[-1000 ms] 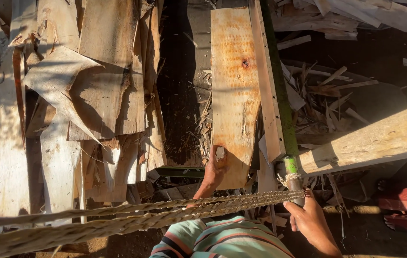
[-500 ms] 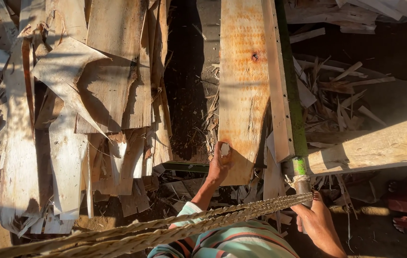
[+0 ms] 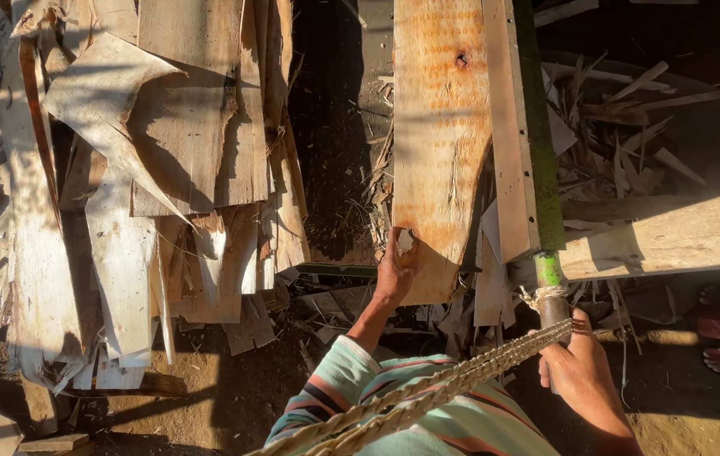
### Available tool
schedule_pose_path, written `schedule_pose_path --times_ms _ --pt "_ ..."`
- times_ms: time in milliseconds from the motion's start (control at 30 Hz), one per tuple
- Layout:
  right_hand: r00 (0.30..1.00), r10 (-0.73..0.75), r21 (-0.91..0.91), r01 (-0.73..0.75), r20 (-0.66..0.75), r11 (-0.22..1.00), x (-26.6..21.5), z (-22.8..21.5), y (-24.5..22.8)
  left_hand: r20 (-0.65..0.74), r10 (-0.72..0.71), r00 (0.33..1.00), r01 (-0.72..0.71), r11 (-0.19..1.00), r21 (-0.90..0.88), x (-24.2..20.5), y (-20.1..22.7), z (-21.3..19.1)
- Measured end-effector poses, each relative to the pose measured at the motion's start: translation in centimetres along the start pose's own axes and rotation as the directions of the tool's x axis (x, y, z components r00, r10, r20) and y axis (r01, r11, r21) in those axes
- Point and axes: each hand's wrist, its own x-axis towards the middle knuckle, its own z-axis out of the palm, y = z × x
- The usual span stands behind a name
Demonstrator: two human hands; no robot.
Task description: The person is sorting through and organizing various large scraps and thin layers of wood in a woodworking shop.
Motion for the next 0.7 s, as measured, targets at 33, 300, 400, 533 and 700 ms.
schedule_pose_path --times_ms 33,300,400,533,700 --pt "1.0 -0.001 -0.001 0.001 -0.005 1.0 0.6 0.6 0.8 0.004 0.002 1.0 -0.002 1.0 -0.002 0.3 -0.6 -0.1" --pt "0.996 -0.044 0.225 0.025 0.08 0.974 2.0 -0.2 3.2 0.012 0.105 0.994 -0.105 0.993 0.061 1.2 -2.7 -0.5" --pt "1.0 -0.007 0.131 0.006 0.002 0.991 -1.6 -2.3 -1.6 0.011 0.165 0.986 -0.164 0.965 0.204 1.1 -2.6 -0.8" --pt "0.999 0.017 0.146 -0.01 -0.05 0.989 3.4 2.4 2.3 0.013 0.019 1.0 -0.017 0.991 -0.136 1.2 -1.9 -0.5" --pt "0.996 0.056 0.288 -0.075 0.075 0.955 13.8 12.0 13.3 -0.111 -0.224 0.968 0.243 0.947 0.21 -1.9 1.7 1.5"
